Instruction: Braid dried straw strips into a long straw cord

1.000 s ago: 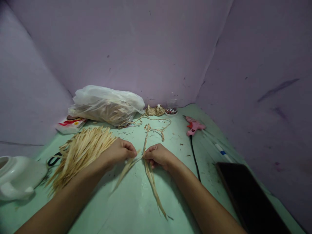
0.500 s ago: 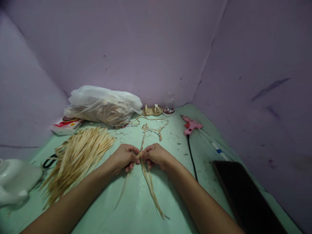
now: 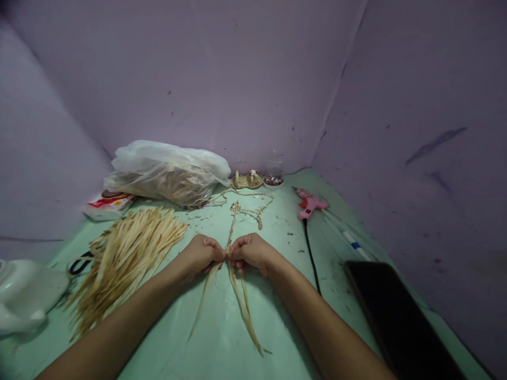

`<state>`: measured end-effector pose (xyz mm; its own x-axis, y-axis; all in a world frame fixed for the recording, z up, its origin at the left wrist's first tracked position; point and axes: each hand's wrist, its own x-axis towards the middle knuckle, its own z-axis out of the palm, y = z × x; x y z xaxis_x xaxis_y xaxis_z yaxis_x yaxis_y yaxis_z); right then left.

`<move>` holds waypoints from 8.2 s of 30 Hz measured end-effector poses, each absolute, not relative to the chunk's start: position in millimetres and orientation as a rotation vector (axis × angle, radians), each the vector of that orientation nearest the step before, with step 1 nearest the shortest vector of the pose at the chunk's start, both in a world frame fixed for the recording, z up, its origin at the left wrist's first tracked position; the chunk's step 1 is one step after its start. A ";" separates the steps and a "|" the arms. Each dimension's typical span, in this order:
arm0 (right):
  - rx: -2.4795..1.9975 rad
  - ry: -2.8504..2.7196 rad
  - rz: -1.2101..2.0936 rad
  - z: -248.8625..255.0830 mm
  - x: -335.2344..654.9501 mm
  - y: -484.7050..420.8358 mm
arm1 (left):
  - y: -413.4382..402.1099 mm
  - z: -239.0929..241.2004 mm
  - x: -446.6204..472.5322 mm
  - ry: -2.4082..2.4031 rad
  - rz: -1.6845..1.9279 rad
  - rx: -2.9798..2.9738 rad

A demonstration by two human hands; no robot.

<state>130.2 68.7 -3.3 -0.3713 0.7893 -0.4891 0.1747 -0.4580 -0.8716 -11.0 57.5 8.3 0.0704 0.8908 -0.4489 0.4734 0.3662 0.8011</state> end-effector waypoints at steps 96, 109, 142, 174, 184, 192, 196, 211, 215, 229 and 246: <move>-1.492 -1.100 1.914 1.4 118.3 65.8 | 52.2 12.8 -9.0 1.597 0.694 1.523; -1.515 -1.183 1.899 3.0 115.7 63.7 | 58.0 -4.2 -10.8 1.527 0.645 1.444; -1.450 -1.077 1.884 5.1 112.0 60.3 | 42.5 18.9 -7.8 1.758 0.429 1.877; -1.376 -1.213 1.870 -2.0 120.9 65.3 | 55.2 13.2 -15.8 1.314 0.487 1.166; -1.365 -1.381 1.723 -8.3 119.4 65.2 | 57.8 7.7 -18.7 1.375 0.526 1.211; -1.325 -1.351 1.720 -8.4 117.7 65.1 | 59.9 1.4 -18.9 1.354 0.641 1.361; -1.239 -1.251 1.845 -8.9 122.2 65.9 | 58.8 3.0 -18.7 1.346 0.670 1.386; -1.293 -1.282 1.782 -3.9 124.0 66.7 | 59.6 2.1 -18.7 1.298 0.651 1.385; -1.358 -1.484 1.607 -8.7 124.2 68.0 | 58.9 4.4 -18.7 1.365 0.650 1.480; -2.000 -2.215 0.460 32.1 110.2 37.7 | 51.8 -9.4 -2.6 1.458 0.796 1.353; -1.790 -1.963 1.049 52.7 137.6 49.8 | 57.3 6.5 -15.7 1.353 0.626 1.070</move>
<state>137.6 49.8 52.7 -0.1900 0.9474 -0.2576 0.7407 -0.0339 -0.6710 -15.7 57.3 6.5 0.1673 0.8718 -0.4604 0.2131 0.4240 0.8803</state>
